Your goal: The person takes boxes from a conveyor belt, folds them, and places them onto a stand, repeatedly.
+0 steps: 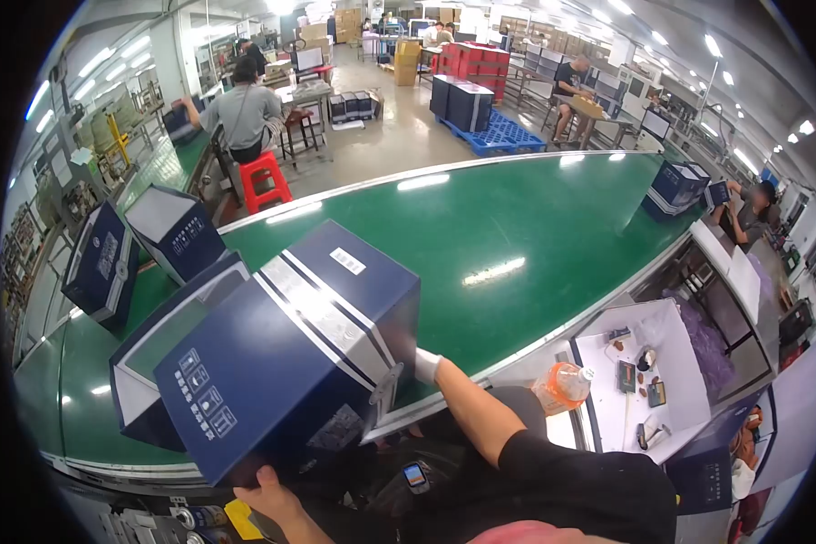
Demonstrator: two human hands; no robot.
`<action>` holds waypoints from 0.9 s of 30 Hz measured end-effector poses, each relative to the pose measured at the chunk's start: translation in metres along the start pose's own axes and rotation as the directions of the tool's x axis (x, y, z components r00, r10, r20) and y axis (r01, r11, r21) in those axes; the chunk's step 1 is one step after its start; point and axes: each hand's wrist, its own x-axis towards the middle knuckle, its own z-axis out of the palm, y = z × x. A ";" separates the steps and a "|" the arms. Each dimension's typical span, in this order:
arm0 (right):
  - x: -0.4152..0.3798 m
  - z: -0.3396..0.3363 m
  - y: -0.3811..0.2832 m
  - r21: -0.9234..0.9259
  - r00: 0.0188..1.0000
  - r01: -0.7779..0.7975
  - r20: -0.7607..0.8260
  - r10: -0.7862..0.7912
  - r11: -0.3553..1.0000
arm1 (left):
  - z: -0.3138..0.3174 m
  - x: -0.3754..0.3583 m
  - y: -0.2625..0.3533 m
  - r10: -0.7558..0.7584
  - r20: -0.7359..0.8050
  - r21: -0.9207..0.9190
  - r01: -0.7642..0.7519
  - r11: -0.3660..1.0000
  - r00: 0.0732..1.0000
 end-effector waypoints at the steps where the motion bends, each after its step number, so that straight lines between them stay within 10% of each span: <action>1: 0.000 0.003 0.002 0.012 1.000 -0.003 -0.020 0.003 1.000 | 0.001 0.002 0.002 0.004 0.000 0.000 -0.004 1.000 1.000; 7: -0.026 0.063 -0.164 -0.276 0.849 0.525 0.226 -0.477 0.805 | 0.002 0.004 -0.002 0.036 0.022 0.002 -0.036 0.999 0.999; 8: -0.033 0.076 -0.191 -0.167 0.877 0.459 0.241 -0.415 0.873 | -0.002 0.001 -0.003 0.047 0.038 0.004 -0.048 0.999 0.998; 9: -0.049 0.092 -0.214 0.254 0.977 -0.026 0.213 -0.029 0.967 | -0.005 -0.001 -0.004 0.064 0.055 0.003 -0.064 0.998 0.996; 10: -0.041 0.095 -0.220 0.255 0.973 -0.007 0.226 -0.053 0.967 | -0.004 -0.003 -0.005 0.061 0.046 0.004 -0.061 0.998 0.997; 13: 0.016 0.065 -0.156 -0.266 0.937 0.338 0.182 -0.297 0.903 | 0.001 -0.008 -0.006 0.015 -0.027 -0.007 -0.015 1.000 1.000; 16: 0.038 0.009 -0.022 -0.627 0.946 0.277 0.047 -0.320 0.728 | -0.009 -0.023 -0.037 -0.091 -0.008 0.030 0.091 0.995 0.996; 17: 0.024 -0.006 0.006 -0.031 0.989 -0.145 -0.037 0.143 0.989 | -0.018 -0.035 -0.056 -0.145 0.015 0.027 0.144 0.989 0.989; 19: -0.015 -0.012 0.059 0.188 0.960 0.184 -0.243 -0.136 0.965 | -0.032 -0.065 -0.098 -0.287 0.174 0.054 0.282 0.958 0.942; 21: -0.046 0.017 0.063 0.175 0.868 0.240 -0.479 -0.131 0.955 | -0.042 -0.088 -0.119 -0.269 0.125 0.077 0.261 0.962 0.955; 27: -0.080 0.035 0.084 0.040 0.887 0.110 -0.456 -0.080 0.993 | -0.029 -0.045 -0.045 -0.025 0.075 0.229 0.007 0.973 0.997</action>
